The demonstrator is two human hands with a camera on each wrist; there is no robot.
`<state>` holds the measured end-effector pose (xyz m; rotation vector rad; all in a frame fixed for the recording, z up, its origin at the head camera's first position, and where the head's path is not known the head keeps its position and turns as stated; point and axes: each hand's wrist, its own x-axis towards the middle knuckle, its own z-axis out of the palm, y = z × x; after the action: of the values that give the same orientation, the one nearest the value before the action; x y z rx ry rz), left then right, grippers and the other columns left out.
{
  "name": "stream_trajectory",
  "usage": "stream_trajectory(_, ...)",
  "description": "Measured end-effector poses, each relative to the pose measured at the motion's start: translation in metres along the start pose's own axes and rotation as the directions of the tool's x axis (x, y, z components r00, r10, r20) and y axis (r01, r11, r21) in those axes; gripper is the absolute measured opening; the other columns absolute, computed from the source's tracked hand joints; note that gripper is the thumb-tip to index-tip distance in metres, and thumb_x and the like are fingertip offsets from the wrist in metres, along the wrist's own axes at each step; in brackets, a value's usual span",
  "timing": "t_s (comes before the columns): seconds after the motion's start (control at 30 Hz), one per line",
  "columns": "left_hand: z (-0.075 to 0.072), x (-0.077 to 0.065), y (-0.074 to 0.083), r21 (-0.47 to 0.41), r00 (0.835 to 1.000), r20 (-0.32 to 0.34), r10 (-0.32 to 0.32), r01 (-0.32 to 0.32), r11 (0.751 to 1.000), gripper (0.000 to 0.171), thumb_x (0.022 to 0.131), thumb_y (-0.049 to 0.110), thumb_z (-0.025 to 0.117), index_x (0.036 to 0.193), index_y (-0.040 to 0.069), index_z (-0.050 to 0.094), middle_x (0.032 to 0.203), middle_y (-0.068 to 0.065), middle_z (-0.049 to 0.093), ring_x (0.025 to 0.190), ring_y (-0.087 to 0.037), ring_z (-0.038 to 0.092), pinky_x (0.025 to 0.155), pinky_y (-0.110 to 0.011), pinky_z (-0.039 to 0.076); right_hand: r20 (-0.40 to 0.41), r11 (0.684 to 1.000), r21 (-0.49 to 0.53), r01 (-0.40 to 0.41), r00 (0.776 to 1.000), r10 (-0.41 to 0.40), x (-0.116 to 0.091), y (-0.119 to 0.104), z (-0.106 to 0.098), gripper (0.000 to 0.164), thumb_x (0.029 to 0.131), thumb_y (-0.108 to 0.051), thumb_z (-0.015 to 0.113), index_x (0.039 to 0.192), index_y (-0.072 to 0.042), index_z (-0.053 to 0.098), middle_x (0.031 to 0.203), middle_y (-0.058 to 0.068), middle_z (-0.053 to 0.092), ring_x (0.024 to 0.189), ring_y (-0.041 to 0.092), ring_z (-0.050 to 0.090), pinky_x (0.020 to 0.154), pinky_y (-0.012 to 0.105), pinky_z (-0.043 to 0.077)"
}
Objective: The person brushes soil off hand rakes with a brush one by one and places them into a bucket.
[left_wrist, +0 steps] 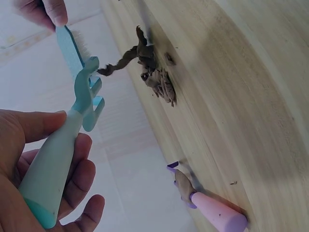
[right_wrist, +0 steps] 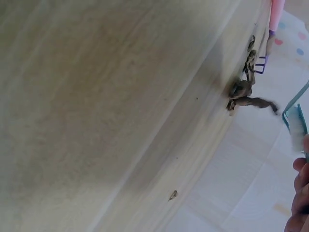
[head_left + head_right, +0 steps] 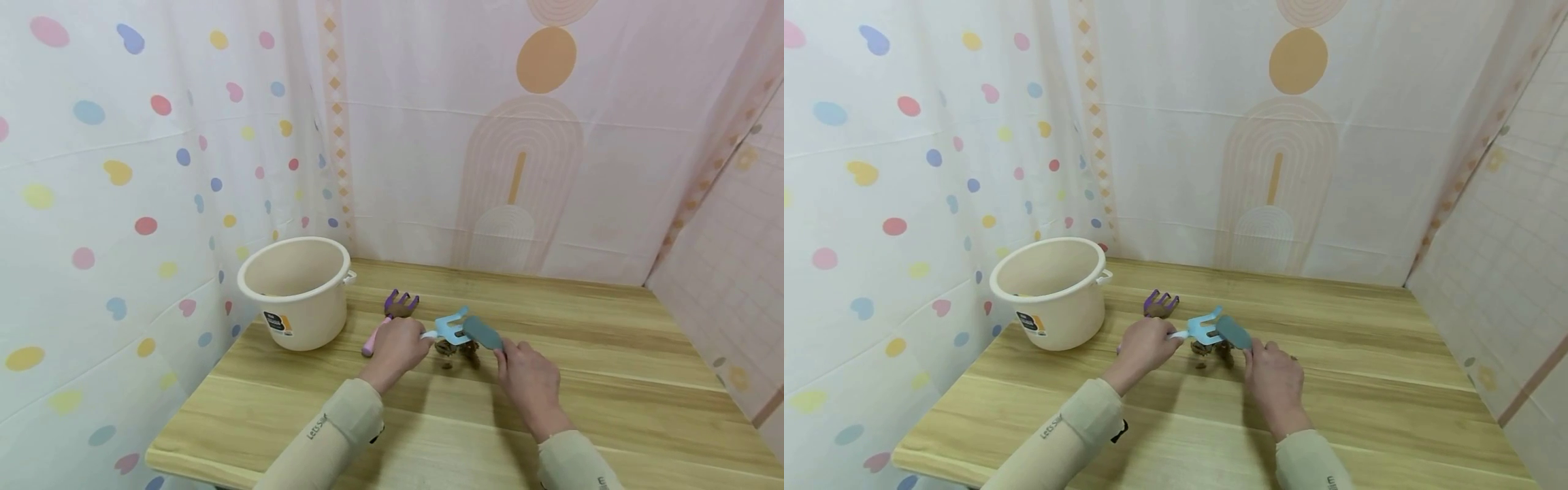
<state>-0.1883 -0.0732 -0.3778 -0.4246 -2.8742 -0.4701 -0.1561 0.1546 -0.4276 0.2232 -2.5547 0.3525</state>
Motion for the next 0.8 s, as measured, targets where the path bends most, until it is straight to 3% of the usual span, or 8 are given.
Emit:
stream_trajectory(0.2,-0.003,0.000,0.001,-0.020,1.000,0.009,0.009,-0.009,1.000,0.038,0.092,0.029,0.066,0.057,0.017,0.055,0.049,0.008,0.044,0.049,-0.011,0.043,0.075,-0.044,0.048,-0.072,1.000,-0.009,-0.018,0.997,0.017,0.002,0.001,0.000,0.021,0.093,-0.021,0.068,0.105,-0.004,0.068,0.070,0.013,0.059,0.045,0.027,0.051,0.036,0.041,0.039)
stream_trajectory(0.33,-0.003,-0.002,0.002,-0.005,1.000,0.005,0.013,-0.013,1.000,0.041,0.092,0.029,0.067,0.055,0.018,0.052,0.048,0.009,0.043,0.048,-0.010,0.042,0.069,-0.040,0.046,-0.133,0.998,0.014,-0.068,0.989,0.069,0.004,-0.001,-0.003,0.016,0.092,-0.020,0.068,0.095,-0.004,0.067,0.070,0.014,0.060,0.046,0.031,0.053,0.037,0.045,0.039)
stream_trajectory(0.43,0.000,-0.002,0.004,-0.021,1.000,0.010,0.009,-0.008,1.000,0.043,0.092,0.027,0.066,0.054,0.018,0.048,0.047,0.008,0.041,0.046,-0.010,0.040,0.058,-0.033,0.041,-0.085,0.995,0.081,-0.063,0.994,0.070,0.006,-0.006,-0.003,0.016,0.092,-0.022,0.069,0.092,-0.006,0.068,0.070,0.012,0.061,0.049,0.031,0.055,0.039,0.046,0.040)
stream_trajectory(0.6,0.002,0.000,0.010,0.000,0.998,0.034,0.052,-0.052,0.999,0.045,0.092,0.030,0.064,0.053,0.020,0.045,0.048,0.009,0.040,0.046,-0.010,0.040,0.049,-0.028,0.036,0.065,0.988,0.142,-0.053,0.997,0.044,0.004,-0.015,0.000,0.021,0.095,-0.025,0.066,0.103,-0.006,0.071,0.076,0.013,0.066,0.054,0.028,0.059,0.041,0.041,0.041)
stream_trajectory(0.8,0.002,0.001,0.009,0.015,0.998,0.048,0.031,-0.032,0.999,0.043,0.093,0.034,0.066,0.055,0.020,0.050,0.051,0.009,0.044,0.050,-0.011,0.044,0.054,-0.031,0.041,0.037,0.989,0.081,-0.122,0.992,0.120,0.002,-0.005,0.000,0.016,0.095,-0.022,0.065,0.096,-0.007,0.068,0.073,0.014,0.062,0.055,0.035,0.060,0.042,0.047,0.043)
